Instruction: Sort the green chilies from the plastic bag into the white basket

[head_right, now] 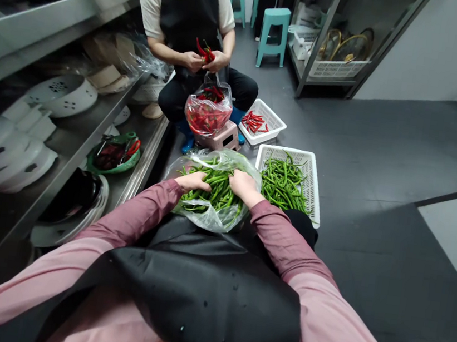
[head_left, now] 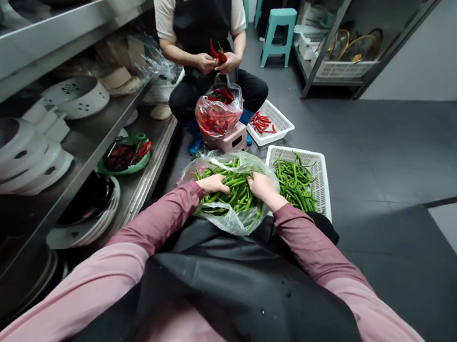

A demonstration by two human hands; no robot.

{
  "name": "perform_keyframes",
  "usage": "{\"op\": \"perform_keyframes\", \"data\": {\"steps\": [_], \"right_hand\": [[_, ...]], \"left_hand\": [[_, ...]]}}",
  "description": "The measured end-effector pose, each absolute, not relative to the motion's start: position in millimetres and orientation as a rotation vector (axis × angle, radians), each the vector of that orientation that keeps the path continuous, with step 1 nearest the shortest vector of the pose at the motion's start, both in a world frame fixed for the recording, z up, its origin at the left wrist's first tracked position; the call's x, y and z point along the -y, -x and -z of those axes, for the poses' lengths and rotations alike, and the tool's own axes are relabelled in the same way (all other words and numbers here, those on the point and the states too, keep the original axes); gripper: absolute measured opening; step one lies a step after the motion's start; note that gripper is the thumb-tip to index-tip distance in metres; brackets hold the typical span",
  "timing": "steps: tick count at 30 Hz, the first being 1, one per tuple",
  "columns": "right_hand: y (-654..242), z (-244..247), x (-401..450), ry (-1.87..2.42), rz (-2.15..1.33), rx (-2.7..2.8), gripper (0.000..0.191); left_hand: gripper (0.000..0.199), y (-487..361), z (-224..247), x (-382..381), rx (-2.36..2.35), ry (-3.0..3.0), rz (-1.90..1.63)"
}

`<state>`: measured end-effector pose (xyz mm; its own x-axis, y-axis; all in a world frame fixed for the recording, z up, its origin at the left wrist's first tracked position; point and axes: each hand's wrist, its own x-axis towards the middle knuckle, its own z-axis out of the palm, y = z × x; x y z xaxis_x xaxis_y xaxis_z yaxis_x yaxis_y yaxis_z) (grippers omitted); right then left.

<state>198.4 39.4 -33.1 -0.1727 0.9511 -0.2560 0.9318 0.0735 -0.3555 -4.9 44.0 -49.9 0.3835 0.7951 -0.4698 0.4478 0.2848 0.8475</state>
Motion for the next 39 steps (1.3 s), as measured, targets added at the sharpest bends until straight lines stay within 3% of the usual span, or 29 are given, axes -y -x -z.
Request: {"op": "perform_keyframes", "data": {"steps": [9,15,19,25,28,32,36,39], "right_hand": [[-185,36,-32,1.828,-0.875,2.376,0.034],[-178,42,-20,1.817,-0.496,2.644,0.031],[-166,47,-13,1.646,-0.435,2.834,0.032],[-169,37,-17,1.635,-0.345,2.835,0.053],[-178,30,-22,1.666,-0.469,2.581,0.063],[-175,32,-24,1.688,-0.796,2.174,0.055],[-156,43,-20,1.247,-1.296,1.736,0.038],[-146,50,-15,1.006,-1.446,1.464,0.037]], "left_hand": [[0.04,27,47,-32,-1.063,-1.153,-0.571],[0.05,36,36,-24,-1.022,-1.317,-0.625],[0.057,33,30,-18,-1.063,-1.431,-0.557],[0.062,28,34,-15,-1.122,-1.502,-0.577],[0.059,24,34,-13,-1.168,-1.556,-0.56],[0.056,13,32,-7,-1.189,-1.652,-0.536],[0.052,2,36,-2,-1.225,-1.756,-0.554],[0.052,-5,42,5,-1.382,-1.773,-0.614]]}}
